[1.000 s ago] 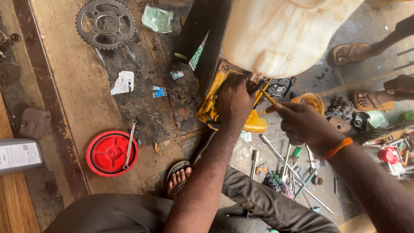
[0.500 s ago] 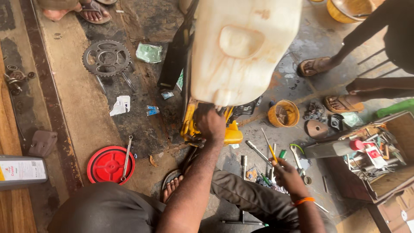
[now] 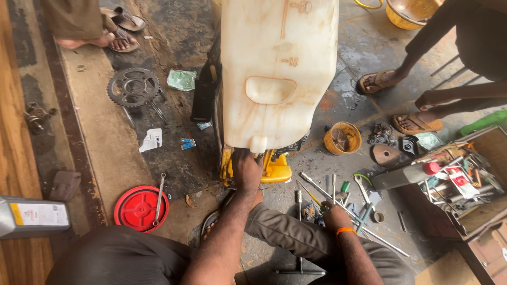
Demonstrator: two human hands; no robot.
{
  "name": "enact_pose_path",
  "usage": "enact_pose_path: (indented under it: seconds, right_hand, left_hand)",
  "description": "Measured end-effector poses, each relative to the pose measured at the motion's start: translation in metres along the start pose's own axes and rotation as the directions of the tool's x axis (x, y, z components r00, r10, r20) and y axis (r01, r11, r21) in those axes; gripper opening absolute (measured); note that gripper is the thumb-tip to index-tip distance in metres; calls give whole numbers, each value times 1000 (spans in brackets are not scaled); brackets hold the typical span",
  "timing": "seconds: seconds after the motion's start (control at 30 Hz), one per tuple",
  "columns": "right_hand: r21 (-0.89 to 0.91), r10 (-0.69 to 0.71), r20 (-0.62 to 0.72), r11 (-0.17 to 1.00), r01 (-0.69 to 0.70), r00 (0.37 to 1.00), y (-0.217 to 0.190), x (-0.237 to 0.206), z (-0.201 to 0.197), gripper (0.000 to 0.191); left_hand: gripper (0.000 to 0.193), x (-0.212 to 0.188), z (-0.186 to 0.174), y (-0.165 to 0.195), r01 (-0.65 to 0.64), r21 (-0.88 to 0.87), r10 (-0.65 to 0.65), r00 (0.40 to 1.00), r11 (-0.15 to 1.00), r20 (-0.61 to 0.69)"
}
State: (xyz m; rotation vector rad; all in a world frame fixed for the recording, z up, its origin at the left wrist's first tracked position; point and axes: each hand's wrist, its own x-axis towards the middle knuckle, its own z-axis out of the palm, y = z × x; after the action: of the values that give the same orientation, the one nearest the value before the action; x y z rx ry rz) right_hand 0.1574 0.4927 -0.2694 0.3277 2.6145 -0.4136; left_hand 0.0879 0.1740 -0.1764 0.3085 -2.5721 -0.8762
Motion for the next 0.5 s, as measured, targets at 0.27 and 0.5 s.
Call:
enact_pose_path:
  seconds: [0.27, 0.5]
  right_hand:
    - [-132, -167, 311, 967, 217, 936, -32, -50, -1, 49]
    - [-170, -484, 301, 821, 546, 821, -63, -104, -15, 46]
  left_hand:
    - [38, -46, -30, -32, -281, 34, 283, 950, 959, -134]
    - [14, -17, -60, -24, 31, -106, -54, 974, 994, -222]
